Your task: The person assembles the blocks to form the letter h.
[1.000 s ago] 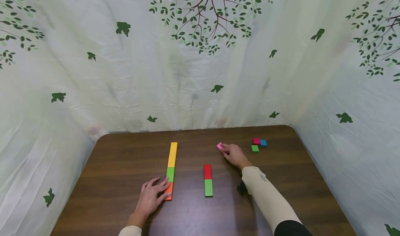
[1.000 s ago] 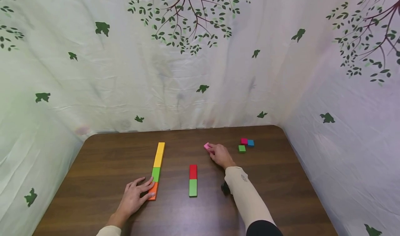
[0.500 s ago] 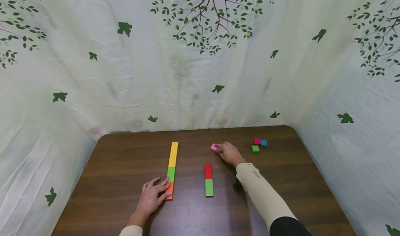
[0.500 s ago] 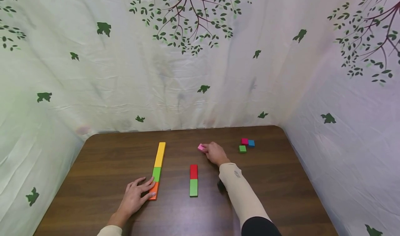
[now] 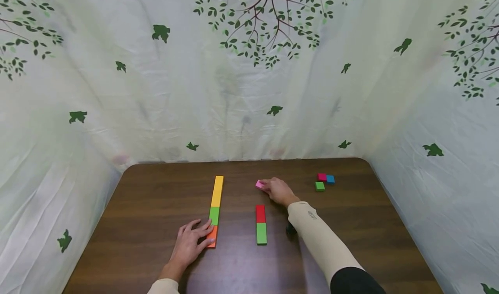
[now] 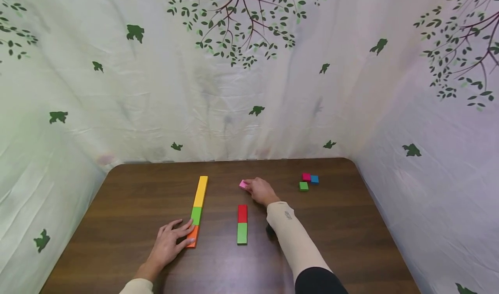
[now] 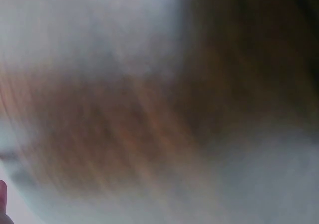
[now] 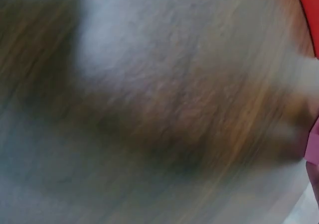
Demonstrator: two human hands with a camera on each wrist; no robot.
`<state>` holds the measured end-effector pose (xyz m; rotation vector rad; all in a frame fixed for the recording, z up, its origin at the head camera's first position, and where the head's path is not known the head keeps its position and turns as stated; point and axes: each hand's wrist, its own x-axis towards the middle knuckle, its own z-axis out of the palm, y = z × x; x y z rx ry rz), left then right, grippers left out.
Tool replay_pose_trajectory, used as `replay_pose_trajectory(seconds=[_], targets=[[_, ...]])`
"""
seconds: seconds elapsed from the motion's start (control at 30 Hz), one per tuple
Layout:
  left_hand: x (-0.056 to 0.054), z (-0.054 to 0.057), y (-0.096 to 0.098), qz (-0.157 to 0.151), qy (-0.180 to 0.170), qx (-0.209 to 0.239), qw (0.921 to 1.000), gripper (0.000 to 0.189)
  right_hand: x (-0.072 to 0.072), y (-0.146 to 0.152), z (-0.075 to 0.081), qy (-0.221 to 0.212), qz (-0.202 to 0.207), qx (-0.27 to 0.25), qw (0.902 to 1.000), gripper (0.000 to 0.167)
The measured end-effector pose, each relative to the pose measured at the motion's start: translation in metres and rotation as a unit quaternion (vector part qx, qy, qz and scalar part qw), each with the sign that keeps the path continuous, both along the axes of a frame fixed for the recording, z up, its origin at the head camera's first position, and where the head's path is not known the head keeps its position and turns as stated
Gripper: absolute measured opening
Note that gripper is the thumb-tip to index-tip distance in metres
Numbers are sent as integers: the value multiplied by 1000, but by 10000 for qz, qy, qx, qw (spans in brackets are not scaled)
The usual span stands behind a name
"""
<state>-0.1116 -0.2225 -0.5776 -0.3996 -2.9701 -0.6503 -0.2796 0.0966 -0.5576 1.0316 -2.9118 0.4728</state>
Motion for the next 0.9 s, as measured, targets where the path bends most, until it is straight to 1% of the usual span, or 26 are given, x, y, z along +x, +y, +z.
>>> replay_pose_trajectory(seconds=[0.13, 0.2, 0.43, 0.63, 0.77, 0.83, 0.9], targets=[[-2, 0, 0, -96, 214, 15, 9997, 45, 0, -5, 1, -10, 132, -222, 9997, 24], [-3, 0, 0, -107, 252, 21, 9996, 45, -1, -7, 1, -3, 187, -254, 9995, 24], [-3, -2, -1, -81, 117, -38, 9999, 47, 0, -20, 2, -191, 239, -87, 9995, 24], [-3, -2, -3, -26, 150, -37, 9999, 46, -1, -35, 9, -41, 173, 94, 9998, 19], [-3, -2, -2, -48, 76, -68, 9999, 46, -2, -41, 10, -166, 55, 69, 9998, 18], [-3, -2, -1, -46, 44, -59, 10000, 46, -2, -43, 10, -168, 69, 129, 9998, 19], [-3, -2, -1, -40, 86, -42, 9999, 46, -3, -46, 9, -161, 63, 222, 9996, 20]])
